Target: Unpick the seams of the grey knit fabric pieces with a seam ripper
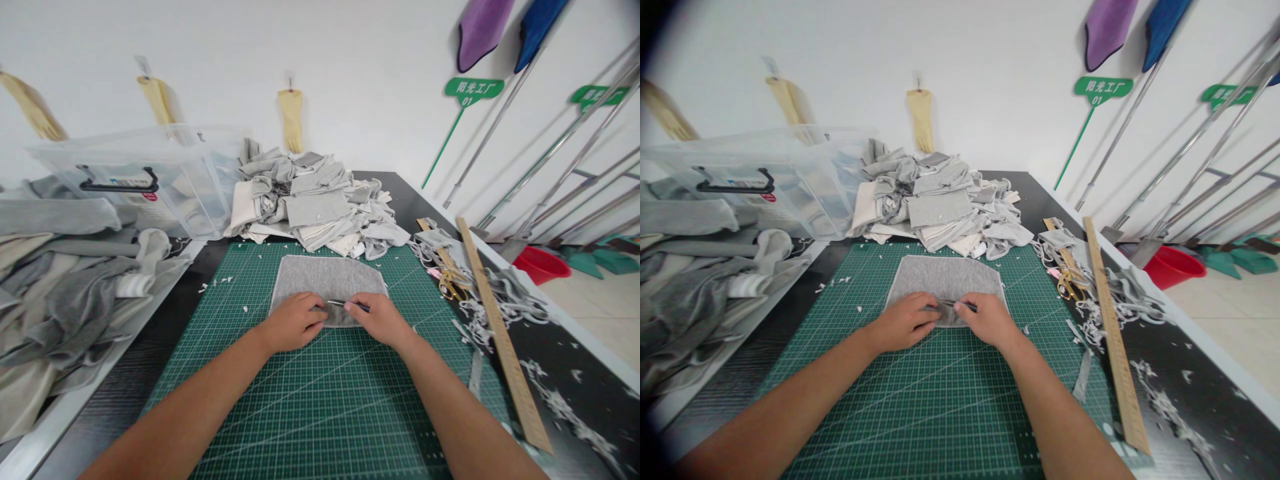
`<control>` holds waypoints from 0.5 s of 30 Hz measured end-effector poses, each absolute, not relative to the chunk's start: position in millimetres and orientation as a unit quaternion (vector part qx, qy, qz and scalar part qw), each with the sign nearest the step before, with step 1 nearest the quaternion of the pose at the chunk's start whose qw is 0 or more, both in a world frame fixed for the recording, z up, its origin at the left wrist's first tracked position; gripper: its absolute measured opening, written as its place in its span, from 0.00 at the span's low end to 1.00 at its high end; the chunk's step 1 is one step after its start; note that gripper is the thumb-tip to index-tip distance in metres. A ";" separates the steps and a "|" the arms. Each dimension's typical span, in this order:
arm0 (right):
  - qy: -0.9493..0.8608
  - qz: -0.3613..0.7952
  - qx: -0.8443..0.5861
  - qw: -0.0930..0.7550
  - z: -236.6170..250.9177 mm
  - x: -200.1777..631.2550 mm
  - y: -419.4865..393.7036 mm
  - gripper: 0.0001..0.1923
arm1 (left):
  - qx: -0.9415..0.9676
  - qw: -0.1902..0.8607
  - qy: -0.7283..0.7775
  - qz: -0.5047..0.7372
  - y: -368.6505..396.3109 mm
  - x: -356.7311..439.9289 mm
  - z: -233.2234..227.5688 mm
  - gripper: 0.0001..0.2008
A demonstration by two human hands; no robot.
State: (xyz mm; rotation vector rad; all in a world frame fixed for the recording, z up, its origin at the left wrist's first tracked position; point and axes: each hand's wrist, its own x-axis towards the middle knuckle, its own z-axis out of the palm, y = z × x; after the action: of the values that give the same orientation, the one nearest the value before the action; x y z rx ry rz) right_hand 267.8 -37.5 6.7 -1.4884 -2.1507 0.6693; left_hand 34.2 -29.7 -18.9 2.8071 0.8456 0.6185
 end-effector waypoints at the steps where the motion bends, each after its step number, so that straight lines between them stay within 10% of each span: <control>1: -0.779 0.245 -0.537 0.213 6.7 267.4 -37.9 0.23 | 0.933 0.075 0.284 0.207 -29.5 34.1 -18.9 0.10; 15: -0.803 0.128 -0.567 0.136 1.7 261.9 -39.9 0.26 | 0.919 0.086 0.318 0.216 -30.3 37.3 -15.7 0.10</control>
State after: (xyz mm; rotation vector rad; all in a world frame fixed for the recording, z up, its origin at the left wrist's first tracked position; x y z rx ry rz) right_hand 261.9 -39.9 1.7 -1.6405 -2.3239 0.3705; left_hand 37.3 -30.3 -15.7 2.7400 0.9477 0.6428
